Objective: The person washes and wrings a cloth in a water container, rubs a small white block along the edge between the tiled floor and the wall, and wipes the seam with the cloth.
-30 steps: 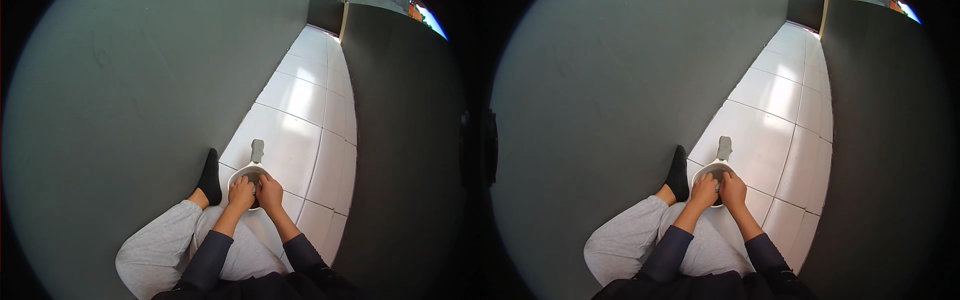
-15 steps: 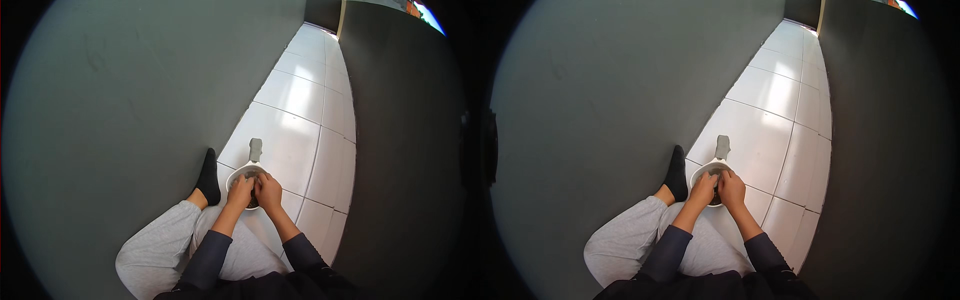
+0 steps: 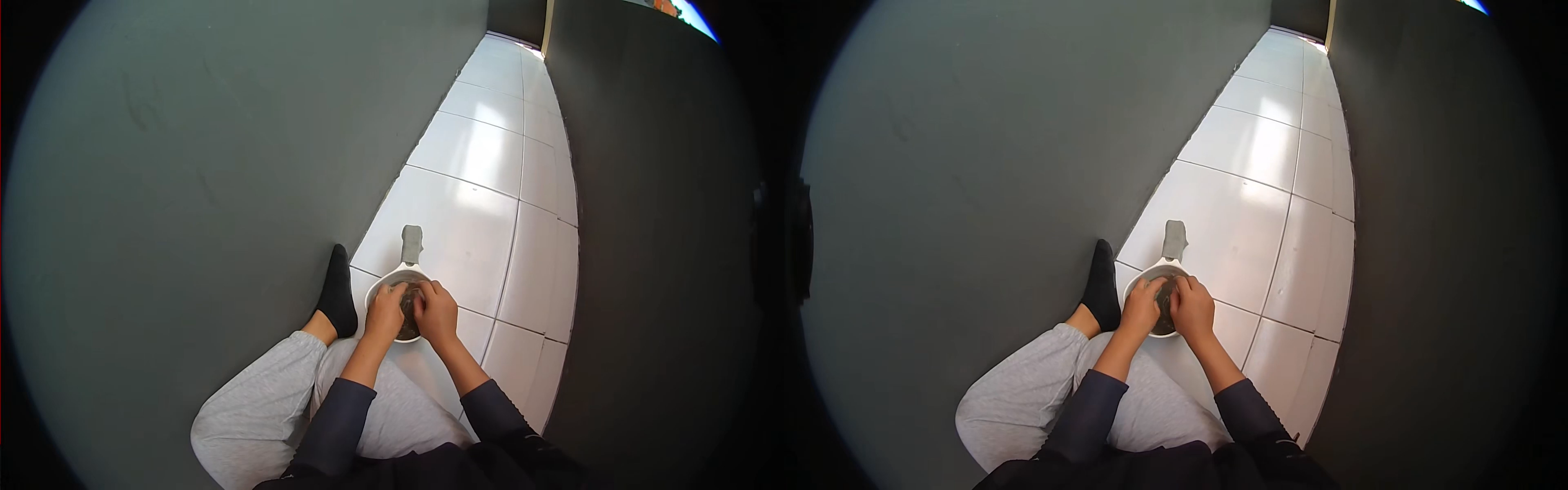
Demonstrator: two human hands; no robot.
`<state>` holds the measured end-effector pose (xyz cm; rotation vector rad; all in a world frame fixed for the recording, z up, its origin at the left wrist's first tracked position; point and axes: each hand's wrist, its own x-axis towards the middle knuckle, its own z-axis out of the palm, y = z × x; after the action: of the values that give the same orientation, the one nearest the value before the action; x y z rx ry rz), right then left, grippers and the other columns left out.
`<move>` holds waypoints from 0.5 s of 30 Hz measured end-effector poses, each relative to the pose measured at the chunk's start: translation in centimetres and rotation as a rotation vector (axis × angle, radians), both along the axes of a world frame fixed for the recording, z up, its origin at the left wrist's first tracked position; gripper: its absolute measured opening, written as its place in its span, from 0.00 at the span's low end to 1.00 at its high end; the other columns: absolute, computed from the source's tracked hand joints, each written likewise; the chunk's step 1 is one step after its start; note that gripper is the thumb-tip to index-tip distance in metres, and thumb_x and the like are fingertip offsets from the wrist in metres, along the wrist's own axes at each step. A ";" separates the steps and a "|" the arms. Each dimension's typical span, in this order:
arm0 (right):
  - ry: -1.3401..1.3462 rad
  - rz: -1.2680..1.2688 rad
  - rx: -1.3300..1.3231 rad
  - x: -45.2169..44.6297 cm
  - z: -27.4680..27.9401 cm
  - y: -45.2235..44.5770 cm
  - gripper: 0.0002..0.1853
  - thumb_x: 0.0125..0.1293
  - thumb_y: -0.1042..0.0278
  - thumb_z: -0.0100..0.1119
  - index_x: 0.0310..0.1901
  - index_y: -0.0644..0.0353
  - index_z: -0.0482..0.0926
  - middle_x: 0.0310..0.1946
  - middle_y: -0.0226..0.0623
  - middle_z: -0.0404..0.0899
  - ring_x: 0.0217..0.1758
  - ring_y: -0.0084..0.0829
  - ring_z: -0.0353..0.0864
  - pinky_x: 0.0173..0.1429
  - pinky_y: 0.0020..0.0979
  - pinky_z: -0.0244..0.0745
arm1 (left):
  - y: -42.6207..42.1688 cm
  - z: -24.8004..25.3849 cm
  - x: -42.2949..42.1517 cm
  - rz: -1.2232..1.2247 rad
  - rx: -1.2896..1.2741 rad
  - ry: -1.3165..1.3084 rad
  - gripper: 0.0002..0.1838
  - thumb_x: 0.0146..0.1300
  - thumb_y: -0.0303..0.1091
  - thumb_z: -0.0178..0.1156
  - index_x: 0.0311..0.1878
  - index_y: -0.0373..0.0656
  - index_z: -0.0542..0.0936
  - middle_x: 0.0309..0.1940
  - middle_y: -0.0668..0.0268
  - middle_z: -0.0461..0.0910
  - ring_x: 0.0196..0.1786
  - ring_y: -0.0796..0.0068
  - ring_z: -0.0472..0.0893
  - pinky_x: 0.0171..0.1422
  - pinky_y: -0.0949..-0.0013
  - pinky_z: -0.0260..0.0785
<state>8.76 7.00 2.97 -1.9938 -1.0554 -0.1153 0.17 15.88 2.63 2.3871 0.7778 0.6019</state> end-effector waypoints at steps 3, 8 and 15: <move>0.011 0.006 -0.003 0.0 0.0 0.0 0.10 0.53 0.74 0.56 0.38 0.61 0.76 0.31 0.43 0.75 0.32 0.44 0.76 0.36 0.41 0.72 | -0.4 0.7 0.2 0.021 -0.009 0.028 0.04 0.58 0.25 0.53 0.36 0.37 0.71 0.36 0.46 0.75 0.42 0.44 0.76 0.44 0.51 0.69; 0.011 0.010 0.036 0.0 -0.1 0.1 0.08 0.53 0.73 0.56 0.37 0.61 0.76 0.30 0.43 0.75 0.32 0.44 0.76 0.36 0.40 0.72 | -0.3 0.3 0.5 0.044 -0.003 0.085 0.10 0.64 0.35 0.51 0.33 0.36 0.71 0.28 0.44 0.77 0.34 0.42 0.77 0.38 0.48 0.69; 0.046 0.003 0.046 -0.1 -0.1 0.2 0.07 0.54 0.72 0.56 0.35 0.61 0.76 0.29 0.42 0.75 0.32 0.44 0.76 0.35 0.40 0.72 | -0.6 1.4 0.6 0.047 -0.004 0.196 0.22 0.66 0.48 0.47 0.28 0.38 0.75 0.22 0.47 0.78 0.29 0.46 0.79 0.34 0.50 0.72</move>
<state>8.71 7.18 2.92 -1.9446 -1.0173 -0.0906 0.73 15.25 4.01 2.4561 0.9190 0.3875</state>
